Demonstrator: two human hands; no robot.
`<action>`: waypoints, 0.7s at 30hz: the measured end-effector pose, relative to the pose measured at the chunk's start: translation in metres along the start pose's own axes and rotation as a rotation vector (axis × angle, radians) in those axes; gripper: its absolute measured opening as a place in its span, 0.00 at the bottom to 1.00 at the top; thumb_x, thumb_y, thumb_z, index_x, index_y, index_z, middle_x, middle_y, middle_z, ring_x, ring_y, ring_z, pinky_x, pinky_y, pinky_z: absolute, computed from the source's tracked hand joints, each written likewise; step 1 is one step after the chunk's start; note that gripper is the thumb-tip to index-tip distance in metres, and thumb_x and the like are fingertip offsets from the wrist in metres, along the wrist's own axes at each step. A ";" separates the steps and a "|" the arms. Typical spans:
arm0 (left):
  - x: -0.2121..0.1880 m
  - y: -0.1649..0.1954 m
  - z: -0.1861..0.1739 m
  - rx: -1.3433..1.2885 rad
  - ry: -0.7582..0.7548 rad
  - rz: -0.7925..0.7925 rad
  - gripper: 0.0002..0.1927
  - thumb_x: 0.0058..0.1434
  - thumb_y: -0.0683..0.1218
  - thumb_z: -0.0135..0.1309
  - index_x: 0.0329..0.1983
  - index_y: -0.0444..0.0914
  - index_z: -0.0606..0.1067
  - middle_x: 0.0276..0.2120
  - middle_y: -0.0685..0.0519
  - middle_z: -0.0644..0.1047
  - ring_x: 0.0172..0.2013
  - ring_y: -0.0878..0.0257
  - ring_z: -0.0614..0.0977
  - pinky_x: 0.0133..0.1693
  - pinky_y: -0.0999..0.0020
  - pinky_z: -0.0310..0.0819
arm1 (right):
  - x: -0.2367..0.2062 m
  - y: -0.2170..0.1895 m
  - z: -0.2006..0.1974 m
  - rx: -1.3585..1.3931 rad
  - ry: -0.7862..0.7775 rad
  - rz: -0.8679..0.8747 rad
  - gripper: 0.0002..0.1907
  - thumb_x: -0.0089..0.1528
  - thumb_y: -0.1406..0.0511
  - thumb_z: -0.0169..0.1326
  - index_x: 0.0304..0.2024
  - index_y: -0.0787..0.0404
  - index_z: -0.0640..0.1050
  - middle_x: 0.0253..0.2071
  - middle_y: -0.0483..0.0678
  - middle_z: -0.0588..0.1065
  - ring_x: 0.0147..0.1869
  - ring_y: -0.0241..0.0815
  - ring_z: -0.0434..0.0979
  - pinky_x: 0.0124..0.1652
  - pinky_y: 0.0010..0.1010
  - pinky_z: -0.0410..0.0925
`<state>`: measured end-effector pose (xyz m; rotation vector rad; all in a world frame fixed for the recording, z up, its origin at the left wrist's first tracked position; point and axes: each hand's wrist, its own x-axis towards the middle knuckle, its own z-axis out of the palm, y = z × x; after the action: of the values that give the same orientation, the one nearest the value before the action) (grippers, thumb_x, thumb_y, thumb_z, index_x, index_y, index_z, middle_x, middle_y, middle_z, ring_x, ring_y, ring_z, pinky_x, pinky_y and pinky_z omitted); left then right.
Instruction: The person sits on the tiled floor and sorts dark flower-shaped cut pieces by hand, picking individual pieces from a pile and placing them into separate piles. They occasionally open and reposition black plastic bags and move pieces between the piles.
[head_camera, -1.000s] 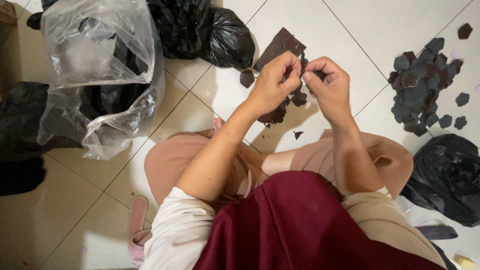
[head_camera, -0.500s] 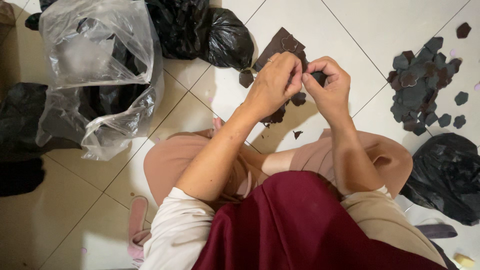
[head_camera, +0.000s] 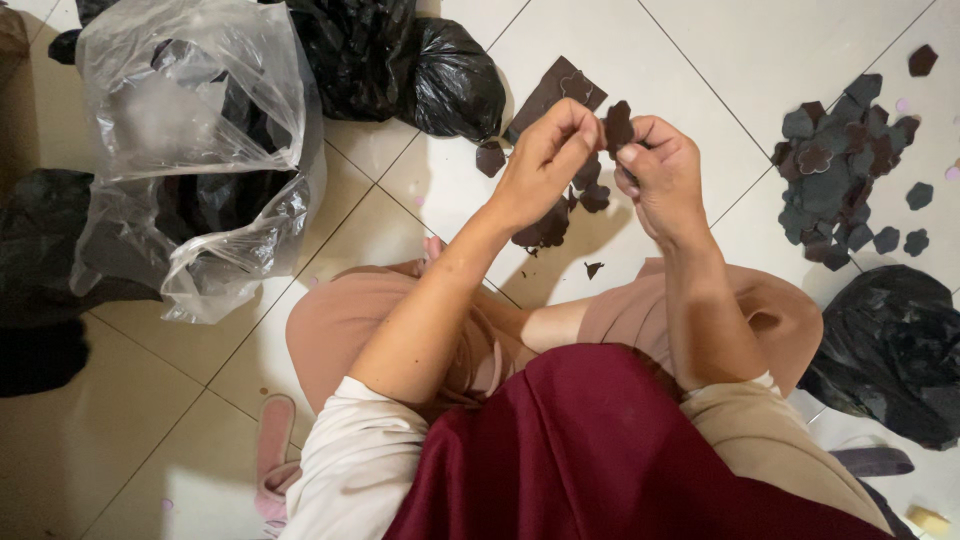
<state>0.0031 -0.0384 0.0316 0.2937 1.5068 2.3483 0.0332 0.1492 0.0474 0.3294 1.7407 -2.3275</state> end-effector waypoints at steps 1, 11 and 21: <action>0.000 0.002 0.001 0.088 0.009 0.081 0.05 0.69 0.41 0.53 0.41 0.34 0.72 0.36 0.58 0.75 0.37 0.72 0.73 0.40 0.73 0.70 | 0.000 0.000 0.001 -0.036 0.012 -0.022 0.03 0.65 0.74 0.51 0.41 0.63 0.74 0.34 0.41 0.71 0.30 0.26 0.63 0.29 0.18 0.57; -0.007 0.023 0.005 0.812 0.119 0.587 0.08 0.61 0.38 0.60 0.39 0.35 0.73 0.36 0.50 0.77 0.37 0.54 0.79 0.40 0.64 0.75 | 0.000 0.013 0.005 -0.502 0.095 -0.334 0.06 0.65 0.76 0.55 0.38 0.63 0.73 0.36 0.38 0.71 0.39 0.25 0.66 0.39 0.18 0.62; -0.003 -0.013 0.004 0.074 0.021 -0.080 0.04 0.73 0.41 0.49 0.41 0.34 0.71 0.32 0.57 0.70 0.32 0.70 0.69 0.34 0.68 0.65 | 0.002 0.005 -0.001 0.148 -0.049 0.069 0.03 0.62 0.74 0.47 0.37 0.66 0.72 0.31 0.45 0.68 0.28 0.31 0.62 0.28 0.22 0.58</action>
<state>0.0098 -0.0315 0.0212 0.2234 1.5882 2.2445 0.0329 0.1484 0.0419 0.3488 1.5144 -2.3991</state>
